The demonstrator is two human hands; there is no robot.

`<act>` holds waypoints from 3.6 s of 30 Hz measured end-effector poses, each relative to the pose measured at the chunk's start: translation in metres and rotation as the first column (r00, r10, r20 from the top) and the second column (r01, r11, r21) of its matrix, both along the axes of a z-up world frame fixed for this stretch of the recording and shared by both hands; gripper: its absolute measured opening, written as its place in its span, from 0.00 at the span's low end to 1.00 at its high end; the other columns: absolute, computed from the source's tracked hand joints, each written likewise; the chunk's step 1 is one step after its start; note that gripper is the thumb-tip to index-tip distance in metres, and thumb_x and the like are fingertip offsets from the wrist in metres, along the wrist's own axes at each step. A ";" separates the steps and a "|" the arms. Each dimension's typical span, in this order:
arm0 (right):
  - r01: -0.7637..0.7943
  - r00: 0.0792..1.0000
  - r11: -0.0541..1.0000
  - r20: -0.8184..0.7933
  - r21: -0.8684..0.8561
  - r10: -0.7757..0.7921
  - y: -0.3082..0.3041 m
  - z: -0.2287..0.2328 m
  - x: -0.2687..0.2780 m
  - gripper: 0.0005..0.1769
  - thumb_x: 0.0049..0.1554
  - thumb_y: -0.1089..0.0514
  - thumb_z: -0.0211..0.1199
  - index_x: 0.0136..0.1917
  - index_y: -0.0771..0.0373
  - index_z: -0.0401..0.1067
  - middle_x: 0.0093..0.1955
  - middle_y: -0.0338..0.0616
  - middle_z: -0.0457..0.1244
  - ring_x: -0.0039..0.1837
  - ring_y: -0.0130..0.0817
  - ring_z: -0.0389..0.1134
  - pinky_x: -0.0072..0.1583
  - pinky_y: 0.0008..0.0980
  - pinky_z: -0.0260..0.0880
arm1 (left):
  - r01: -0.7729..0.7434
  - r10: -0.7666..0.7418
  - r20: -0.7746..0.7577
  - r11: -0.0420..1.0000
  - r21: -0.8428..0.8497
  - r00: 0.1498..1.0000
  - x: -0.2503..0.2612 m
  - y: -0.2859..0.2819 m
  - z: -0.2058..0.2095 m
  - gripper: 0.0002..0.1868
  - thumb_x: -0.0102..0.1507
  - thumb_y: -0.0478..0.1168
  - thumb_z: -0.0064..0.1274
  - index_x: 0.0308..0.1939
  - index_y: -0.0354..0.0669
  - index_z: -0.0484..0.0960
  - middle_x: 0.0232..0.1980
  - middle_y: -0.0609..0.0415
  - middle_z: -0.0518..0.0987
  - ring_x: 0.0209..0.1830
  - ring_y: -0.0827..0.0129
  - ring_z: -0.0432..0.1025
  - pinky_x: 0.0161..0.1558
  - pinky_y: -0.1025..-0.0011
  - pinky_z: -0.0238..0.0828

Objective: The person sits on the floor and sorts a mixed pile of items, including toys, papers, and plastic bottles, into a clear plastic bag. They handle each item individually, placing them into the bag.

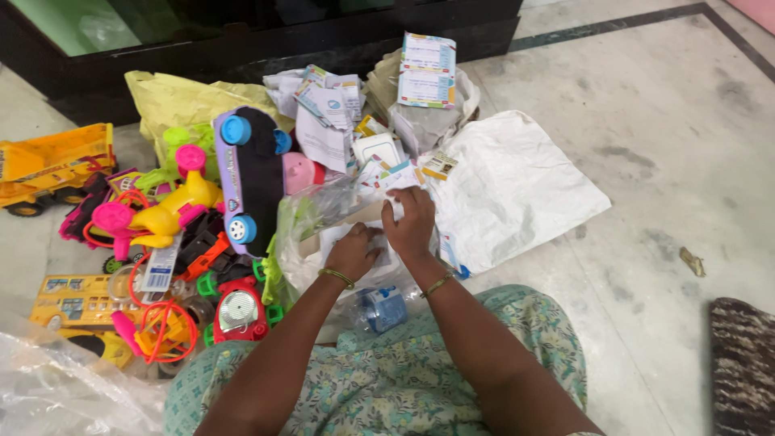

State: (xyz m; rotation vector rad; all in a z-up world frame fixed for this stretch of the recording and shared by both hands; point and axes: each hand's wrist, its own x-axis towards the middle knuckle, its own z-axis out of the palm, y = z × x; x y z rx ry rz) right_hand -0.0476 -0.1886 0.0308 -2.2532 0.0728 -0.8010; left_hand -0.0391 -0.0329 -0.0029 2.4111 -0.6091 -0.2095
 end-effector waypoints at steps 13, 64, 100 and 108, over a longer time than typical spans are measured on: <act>0.336 0.514 0.938 -0.851 0.086 -0.106 -0.042 -0.017 0.010 0.46 0.53 0.40 0.66 0.75 0.59 0.52 0.76 0.58 0.47 0.76 0.62 0.50 0.71 0.69 0.48 | -0.201 0.098 -0.268 0.898 -0.391 0.959 0.007 -0.066 -0.118 0.24 0.62 0.30 0.52 0.63 0.37 0.75 0.49 0.49 0.81 0.48 0.66 0.77 0.50 0.70 0.72; -0.564 0.769 0.799 -0.486 -0.210 0.415 0.051 -0.038 -0.027 0.25 0.47 0.64 0.67 0.59 0.60 0.70 0.65 0.49 0.60 0.70 0.48 0.60 0.67 0.48 0.60 | -0.291 0.342 -0.278 0.934 0.208 0.898 0.090 0.082 -0.132 0.16 0.62 0.33 0.47 0.51 0.35 0.84 0.53 0.32 0.80 0.56 0.43 0.75 0.60 0.55 0.71; -0.113 0.864 0.098 0.049 0.989 0.501 0.025 -0.121 0.101 0.24 0.56 0.69 0.55 0.66 0.62 0.65 0.60 0.46 0.64 0.62 0.35 0.68 0.64 0.33 0.69 | -0.575 -0.008 -0.587 0.192 -0.796 0.810 0.118 0.016 -0.114 0.34 0.65 0.28 0.49 0.74 0.48 0.59 0.65 0.61 0.71 0.55 0.75 0.71 0.52 0.74 0.72; -0.210 0.733 0.293 -0.048 0.933 0.678 0.036 -0.098 0.109 0.52 0.55 0.68 0.56 0.85 0.42 0.40 0.76 0.56 0.53 0.67 0.37 0.62 0.65 0.34 0.65 | -0.639 0.015 -0.646 0.164 -0.751 0.763 0.120 0.026 -0.148 0.47 0.63 0.28 0.48 0.82 0.57 0.43 0.47 0.53 0.77 0.43 0.74 0.72 0.45 0.76 0.72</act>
